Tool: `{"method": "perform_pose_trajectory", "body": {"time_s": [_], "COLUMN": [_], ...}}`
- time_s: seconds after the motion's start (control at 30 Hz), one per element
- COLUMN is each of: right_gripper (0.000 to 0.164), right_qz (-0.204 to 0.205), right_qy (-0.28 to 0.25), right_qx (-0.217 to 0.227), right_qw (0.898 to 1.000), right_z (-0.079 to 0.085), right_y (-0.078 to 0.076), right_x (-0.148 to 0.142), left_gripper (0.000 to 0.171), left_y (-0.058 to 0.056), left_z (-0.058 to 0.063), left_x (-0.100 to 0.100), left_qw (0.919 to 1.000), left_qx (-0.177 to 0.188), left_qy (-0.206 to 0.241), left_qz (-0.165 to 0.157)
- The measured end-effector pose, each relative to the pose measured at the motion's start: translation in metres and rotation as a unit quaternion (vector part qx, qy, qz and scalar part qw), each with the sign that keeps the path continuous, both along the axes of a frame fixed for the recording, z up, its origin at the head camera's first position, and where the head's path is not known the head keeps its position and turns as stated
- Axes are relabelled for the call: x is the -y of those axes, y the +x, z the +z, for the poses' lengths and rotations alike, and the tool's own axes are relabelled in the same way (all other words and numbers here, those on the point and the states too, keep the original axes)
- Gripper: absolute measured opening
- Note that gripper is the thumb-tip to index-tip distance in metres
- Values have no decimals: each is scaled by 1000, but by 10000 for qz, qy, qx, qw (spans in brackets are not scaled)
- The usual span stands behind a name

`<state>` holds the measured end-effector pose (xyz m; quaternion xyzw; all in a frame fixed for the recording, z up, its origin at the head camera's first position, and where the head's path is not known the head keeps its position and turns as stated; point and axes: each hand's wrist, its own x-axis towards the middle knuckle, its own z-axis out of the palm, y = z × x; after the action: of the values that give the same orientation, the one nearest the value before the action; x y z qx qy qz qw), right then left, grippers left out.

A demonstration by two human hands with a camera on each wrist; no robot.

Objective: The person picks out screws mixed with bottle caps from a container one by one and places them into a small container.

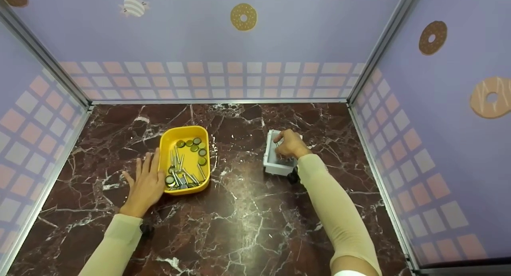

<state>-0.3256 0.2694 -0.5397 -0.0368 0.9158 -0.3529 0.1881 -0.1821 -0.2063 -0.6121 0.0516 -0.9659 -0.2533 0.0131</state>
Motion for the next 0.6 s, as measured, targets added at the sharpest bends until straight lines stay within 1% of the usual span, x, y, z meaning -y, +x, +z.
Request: {"method": "perform_pose_trajectory", "body": {"time_s": [0.13,0.3,0.43,0.6], "right_gripper": [45,47,48,48], "right_qz": [135,239,269,220], "right_qy": [234,529,601,479], "right_qx": [-212,-405,-484,-422], "right_qw": [9994,9975,9967,9977], "right_z": [0,0,-3,-5], "right_y": [0,-2,-3,-2], "right_x": [3,5,2,1], "left_gripper": [73,72,73,72], "left_y": [0,2,2,1], "left_z": [1,1,2,2], "left_x": [1,1,0,0], "left_qw": [10000,10000,10000,10000], "left_qx": [26,-32,-19,34], "left_qy": [30,64,69,44], "left_qz": [-6,10,11,0]}}
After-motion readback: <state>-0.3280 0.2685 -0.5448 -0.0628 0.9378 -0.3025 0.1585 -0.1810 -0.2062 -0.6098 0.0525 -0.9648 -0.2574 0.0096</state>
